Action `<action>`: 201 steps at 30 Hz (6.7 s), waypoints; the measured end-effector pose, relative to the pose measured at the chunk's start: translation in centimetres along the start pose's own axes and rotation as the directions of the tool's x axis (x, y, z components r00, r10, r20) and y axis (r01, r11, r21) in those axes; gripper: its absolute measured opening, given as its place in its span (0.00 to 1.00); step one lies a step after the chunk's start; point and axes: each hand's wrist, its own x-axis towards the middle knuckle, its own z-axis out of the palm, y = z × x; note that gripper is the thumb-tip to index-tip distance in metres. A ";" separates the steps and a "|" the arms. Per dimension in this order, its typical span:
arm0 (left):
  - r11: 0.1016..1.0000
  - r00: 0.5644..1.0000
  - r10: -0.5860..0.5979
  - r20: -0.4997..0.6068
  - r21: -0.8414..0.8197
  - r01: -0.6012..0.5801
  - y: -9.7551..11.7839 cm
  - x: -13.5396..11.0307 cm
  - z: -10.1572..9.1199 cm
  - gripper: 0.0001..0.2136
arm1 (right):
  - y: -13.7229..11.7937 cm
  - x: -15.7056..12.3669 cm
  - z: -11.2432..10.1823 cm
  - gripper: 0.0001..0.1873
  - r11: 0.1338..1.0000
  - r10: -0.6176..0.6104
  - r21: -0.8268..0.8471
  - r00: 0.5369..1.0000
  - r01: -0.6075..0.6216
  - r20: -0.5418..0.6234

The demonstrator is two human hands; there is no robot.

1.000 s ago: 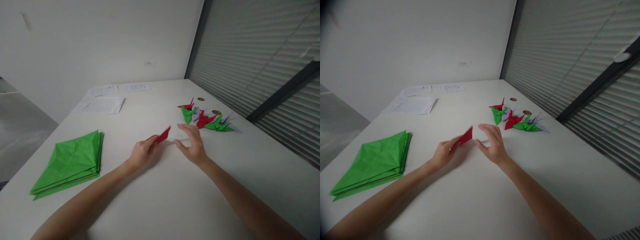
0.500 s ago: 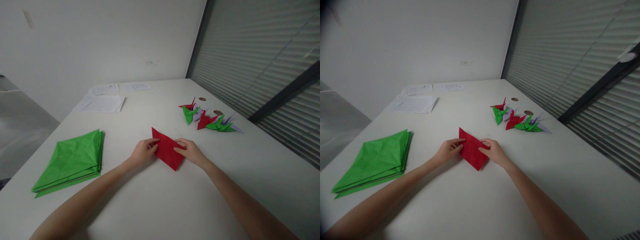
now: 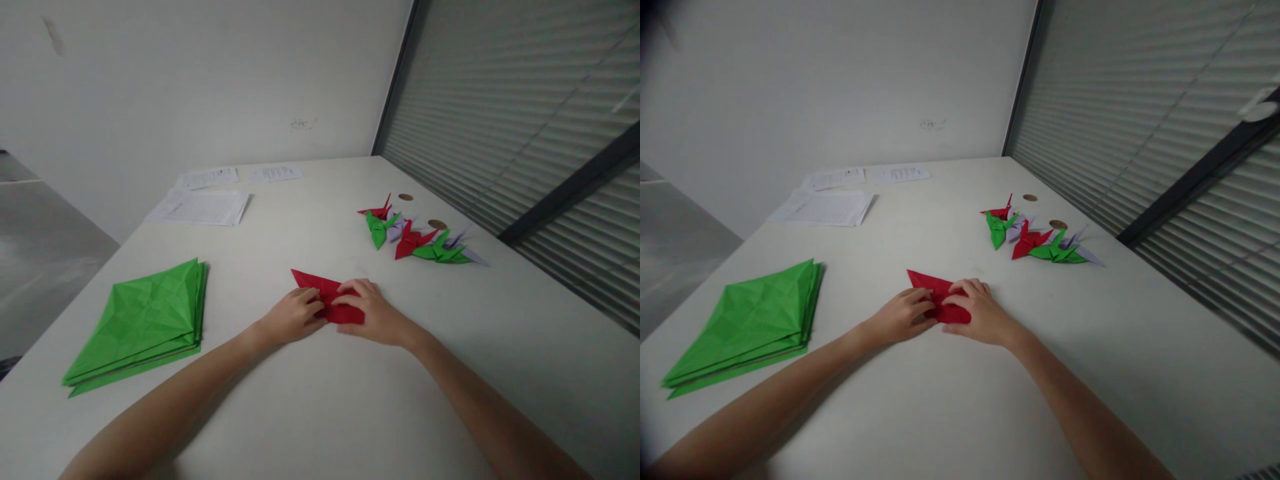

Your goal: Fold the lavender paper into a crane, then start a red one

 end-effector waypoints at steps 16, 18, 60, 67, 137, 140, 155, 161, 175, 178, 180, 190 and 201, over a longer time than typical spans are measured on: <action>0.997 0.995 0.078 -0.060 -0.001 -0.078 -1.2 -0.4 0.2 0.13 | 2.2 0.1 -0.4 0.22 0.991 -0.083 0.116 0.986 0.067 0.142; 0.992 0.991 0.123 -0.043 -0.022 -0.124 -1.3 -0.4 0.0 0.12 | 2.8 0.0 -0.6 0.22 0.987 -0.092 0.145 0.978 0.066 0.186; 0.929 0.973 0.229 0.013 -0.300 -0.215 0.2 -0.5 0.2 0.10 | 2.8 1.0 3.2 0.04 0.933 0.359 0.053 0.903 -0.356 -0.237; 0.943 0.976 0.211 0.047 -0.271 -0.191 0.2 -0.3 0.2 0.10 | 2.4 1.5 3.1 0.04 0.909 0.410 0.019 0.885 -0.417 -0.219; 0.914 0.984 0.175 0.037 -0.377 -0.148 0.0 0.0 0.4 0.20 | 1.5 1.5 3.4 0.06 0.887 0.414 -0.115 0.880 -0.448 -0.234; 0.922 0.980 0.196 0.024 -0.346 -0.176 0.1 0.0 0.4 0.17 | 1.5 1.5 3.5 0.06 0.887 0.415 -0.109 0.878 -0.449 -0.236; 0.910 0.996 0.058 0.061 -0.414 -0.028 0.1 0.0 0.2 0.25 | 1.4 1.5 3.4 0.06 0.888 0.409 -0.118 0.880 -0.445 -0.241; 0.922 0.987 0.146 0.067 -0.370 -0.112 -0.1 0.1 0.4 0.24 | 1.4 1.5 3.4 0.05 0.889 0.405 -0.123 0.883 -0.441 -0.238; 0.939 0.981 0.194 0.033 -0.296 -0.176 0.2 0.1 0.5 0.18 | 1.6 1.5 3.5 0.05 0.891 0.406 -0.110 0.881 -0.441 -0.242; 0.950 0.980 0.195 0.051 -0.259 -0.175 0.3 0.1 0.5 0.17 | 1.5 1.5 3.5 0.05 0.891 0.404 -0.116 0.883 -0.439 -0.240; 0.956 0.980 0.190 0.065 -0.239 -0.169 0.3 0.0 0.6 0.16 | 1.5 1.5 3.4 0.06 0.889 0.404 -0.121 0.882 -0.441 -0.241; 0.970 0.975 0.187 0.117 -0.177 -0.165 0.5 -0.1 0.6 0.17 | 1.5 1.6 3.4 0.05 0.889 0.404 -0.128 0.884 -0.441 -0.236; 0.987 0.973 0.147 0.180 -0.088 -0.133 0.5 -0.2 0.7 0.22 | 1.3 1.6 3.3 0.05 0.885 0.412 -0.135 0.883 -0.447 -0.225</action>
